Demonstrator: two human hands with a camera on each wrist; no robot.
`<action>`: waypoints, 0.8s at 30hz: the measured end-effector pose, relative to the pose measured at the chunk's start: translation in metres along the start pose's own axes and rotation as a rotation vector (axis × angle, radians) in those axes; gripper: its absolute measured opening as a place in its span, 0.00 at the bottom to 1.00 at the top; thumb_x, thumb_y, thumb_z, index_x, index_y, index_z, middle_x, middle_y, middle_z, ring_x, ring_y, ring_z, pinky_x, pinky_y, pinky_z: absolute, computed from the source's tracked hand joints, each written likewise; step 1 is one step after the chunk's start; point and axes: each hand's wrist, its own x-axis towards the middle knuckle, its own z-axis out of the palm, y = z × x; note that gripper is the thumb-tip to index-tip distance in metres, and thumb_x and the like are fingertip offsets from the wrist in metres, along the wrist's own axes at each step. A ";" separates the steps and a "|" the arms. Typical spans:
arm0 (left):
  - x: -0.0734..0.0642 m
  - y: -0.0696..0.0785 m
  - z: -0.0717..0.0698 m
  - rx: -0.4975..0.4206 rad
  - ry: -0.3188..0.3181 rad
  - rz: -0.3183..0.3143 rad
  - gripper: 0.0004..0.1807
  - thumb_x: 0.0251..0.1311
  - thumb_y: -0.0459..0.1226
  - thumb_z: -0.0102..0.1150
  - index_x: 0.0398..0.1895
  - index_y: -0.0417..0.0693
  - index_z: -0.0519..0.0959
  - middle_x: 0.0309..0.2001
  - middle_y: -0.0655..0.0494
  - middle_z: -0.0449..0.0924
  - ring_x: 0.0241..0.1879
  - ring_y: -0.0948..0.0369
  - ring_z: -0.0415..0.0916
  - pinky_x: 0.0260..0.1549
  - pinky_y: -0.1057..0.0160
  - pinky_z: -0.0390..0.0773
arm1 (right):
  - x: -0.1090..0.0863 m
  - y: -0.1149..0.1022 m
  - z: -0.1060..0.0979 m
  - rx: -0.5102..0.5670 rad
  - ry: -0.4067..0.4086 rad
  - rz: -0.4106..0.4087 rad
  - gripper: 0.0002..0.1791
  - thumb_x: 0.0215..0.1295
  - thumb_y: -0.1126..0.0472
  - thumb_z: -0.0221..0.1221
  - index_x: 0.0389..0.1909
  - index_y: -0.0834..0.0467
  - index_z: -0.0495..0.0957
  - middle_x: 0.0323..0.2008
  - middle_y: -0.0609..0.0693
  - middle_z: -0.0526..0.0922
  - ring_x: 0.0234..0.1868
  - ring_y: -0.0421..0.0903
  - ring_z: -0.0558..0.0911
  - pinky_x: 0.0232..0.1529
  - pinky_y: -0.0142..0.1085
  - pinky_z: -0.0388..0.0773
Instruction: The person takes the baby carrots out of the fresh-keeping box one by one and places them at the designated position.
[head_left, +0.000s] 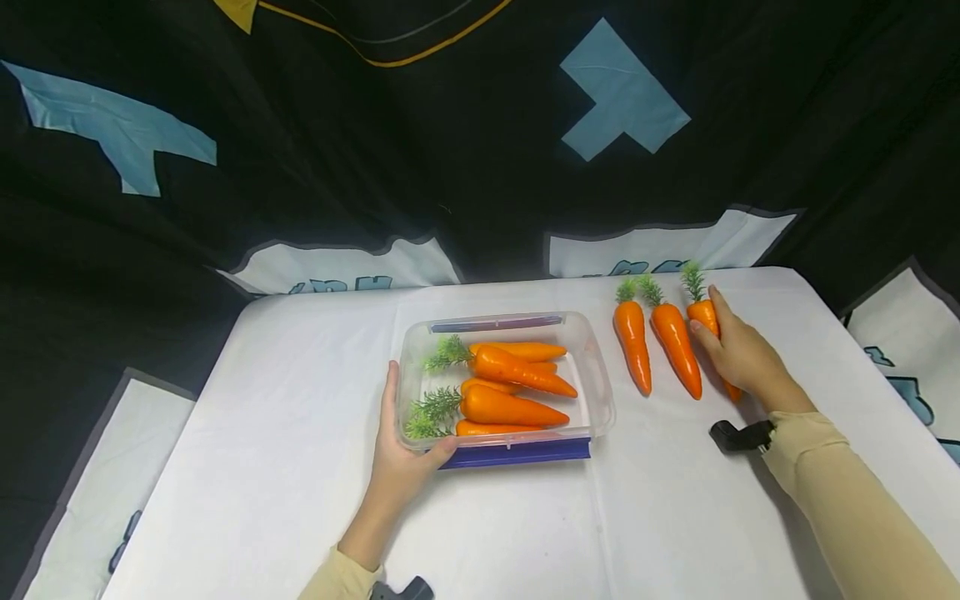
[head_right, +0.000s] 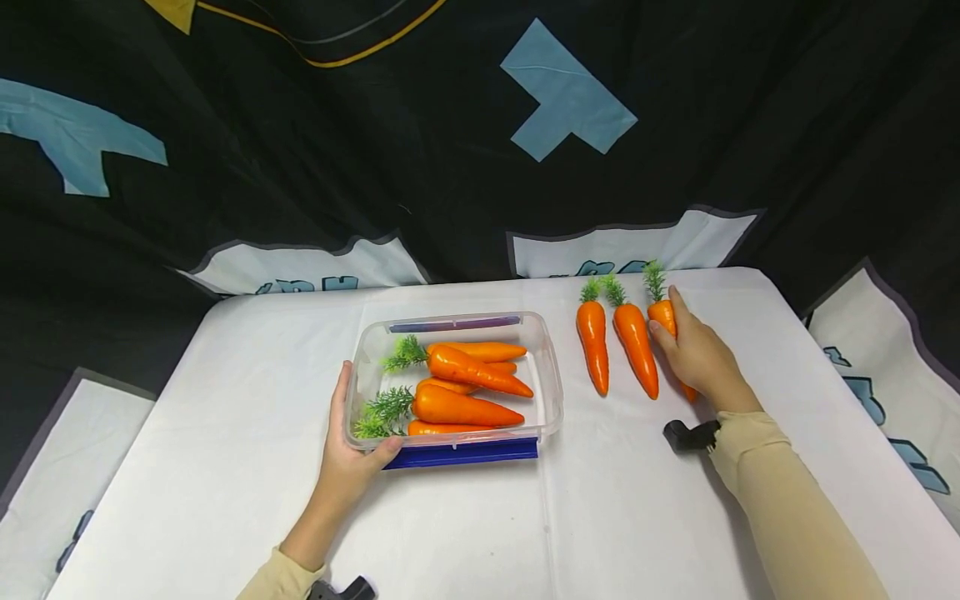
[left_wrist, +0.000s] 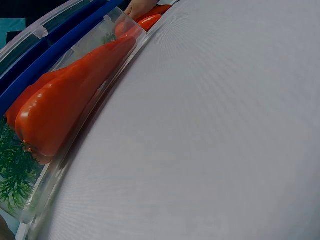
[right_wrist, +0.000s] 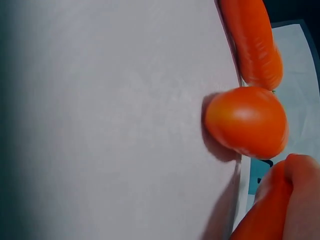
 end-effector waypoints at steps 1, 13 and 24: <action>0.000 0.000 0.000 0.000 -0.001 0.000 0.67 0.45 0.41 0.78 0.80 0.67 0.38 0.81 0.64 0.39 0.80 0.56 0.37 0.74 0.34 0.41 | 0.001 0.000 0.000 -0.003 -0.006 0.001 0.48 0.74 0.31 0.32 0.78 0.55 0.24 0.69 0.78 0.56 0.64 0.76 0.64 0.63 0.73 0.60; 0.000 0.001 0.000 0.000 -0.005 0.003 0.66 0.45 0.43 0.78 0.79 0.74 0.38 0.81 0.59 0.38 0.80 0.56 0.36 0.74 0.33 0.41 | 0.006 0.001 0.003 -0.031 -0.064 0.027 0.47 0.73 0.30 0.31 0.79 0.54 0.26 0.72 0.76 0.53 0.68 0.76 0.59 0.64 0.74 0.55; 0.000 0.001 0.000 0.002 0.000 0.001 0.66 0.45 0.43 0.78 0.79 0.74 0.39 0.81 0.57 0.38 0.80 0.56 0.36 0.74 0.33 0.41 | 0.002 0.000 0.006 -0.037 0.098 -0.021 0.42 0.76 0.35 0.32 0.80 0.54 0.37 0.60 0.74 0.66 0.55 0.71 0.71 0.58 0.69 0.69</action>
